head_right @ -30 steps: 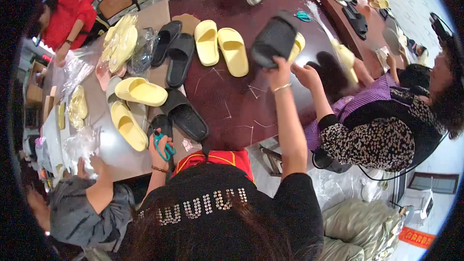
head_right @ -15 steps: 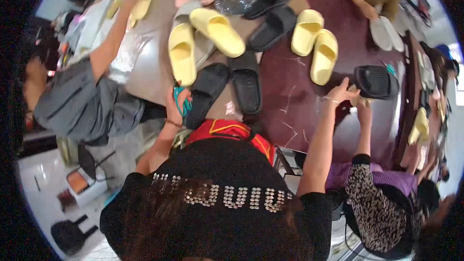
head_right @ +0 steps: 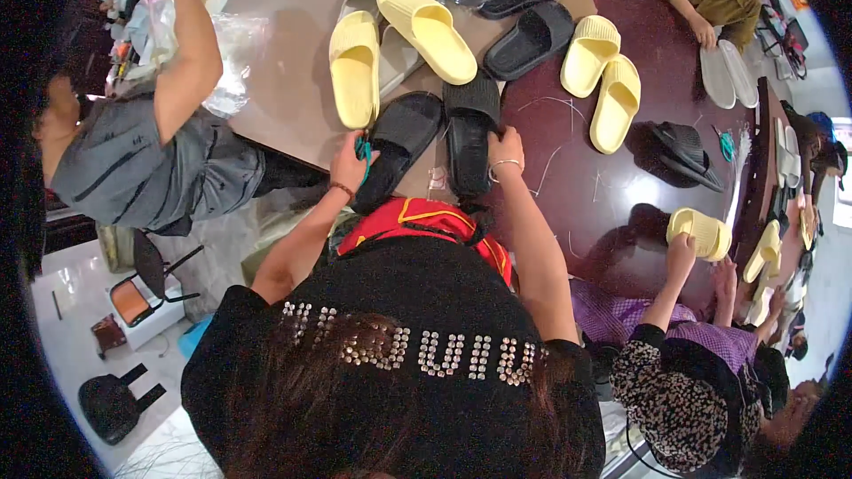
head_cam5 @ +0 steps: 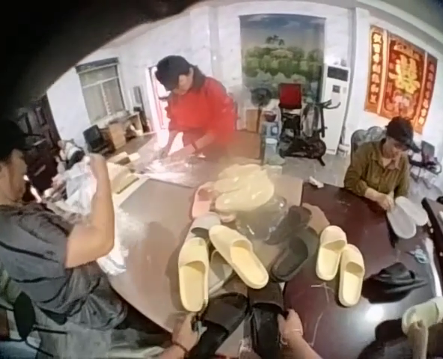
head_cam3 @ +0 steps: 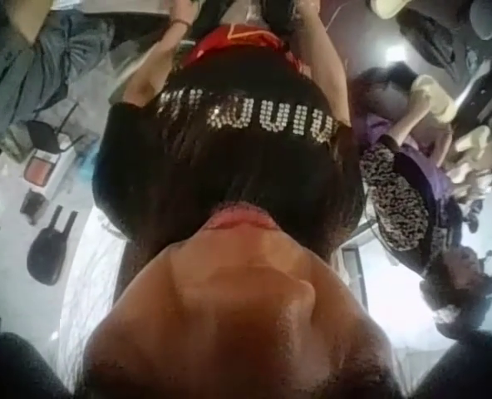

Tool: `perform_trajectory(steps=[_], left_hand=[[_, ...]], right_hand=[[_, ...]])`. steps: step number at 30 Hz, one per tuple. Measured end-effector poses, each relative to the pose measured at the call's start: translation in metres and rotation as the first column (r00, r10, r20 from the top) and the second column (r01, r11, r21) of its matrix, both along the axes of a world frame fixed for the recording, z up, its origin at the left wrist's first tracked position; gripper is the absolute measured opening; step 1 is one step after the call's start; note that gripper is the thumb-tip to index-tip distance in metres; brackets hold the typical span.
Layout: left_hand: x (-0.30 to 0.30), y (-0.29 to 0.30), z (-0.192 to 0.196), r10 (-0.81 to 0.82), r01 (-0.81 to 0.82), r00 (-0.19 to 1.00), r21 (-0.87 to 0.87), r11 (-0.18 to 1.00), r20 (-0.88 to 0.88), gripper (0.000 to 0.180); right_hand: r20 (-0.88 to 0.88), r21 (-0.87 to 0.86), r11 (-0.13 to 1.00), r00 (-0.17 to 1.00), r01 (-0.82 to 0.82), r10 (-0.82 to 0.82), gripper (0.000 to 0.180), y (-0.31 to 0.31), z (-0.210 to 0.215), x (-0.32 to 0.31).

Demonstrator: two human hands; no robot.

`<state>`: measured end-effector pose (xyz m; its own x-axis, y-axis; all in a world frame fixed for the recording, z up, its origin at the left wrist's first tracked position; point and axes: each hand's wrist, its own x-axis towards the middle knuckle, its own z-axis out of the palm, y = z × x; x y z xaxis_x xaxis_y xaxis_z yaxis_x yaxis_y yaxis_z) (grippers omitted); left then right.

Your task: Inspecting and trimming plastic sandals to remove excess material.

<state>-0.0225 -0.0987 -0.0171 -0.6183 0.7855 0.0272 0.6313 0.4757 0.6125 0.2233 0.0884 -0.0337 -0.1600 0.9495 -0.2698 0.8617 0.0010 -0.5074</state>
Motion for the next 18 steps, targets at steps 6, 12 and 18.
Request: perform_trajectory(steps=[6,12,18], left_hand=[[0.002,0.008,0.042,-0.083,0.067,0.973,0.080,0.995,0.213,0.053],[-0.007,0.033,0.059,-0.053,-0.057,0.941,0.309,0.949,0.335,0.049],[0.026,0.071,0.078,-0.138,-0.108,0.820,0.388,0.915,0.555,0.048]], right_hand=[[-0.665,-0.148,0.941,0.674,0.303,-0.321,0.043,-0.014,-0.019,0.048],[-0.809,-0.135,0.884,0.465,0.448,-0.359,0.034,-0.028,0.055,0.067],[-0.910,-0.223,0.879,0.234,0.421,-0.342,0.035,-0.035,0.058,0.060]])
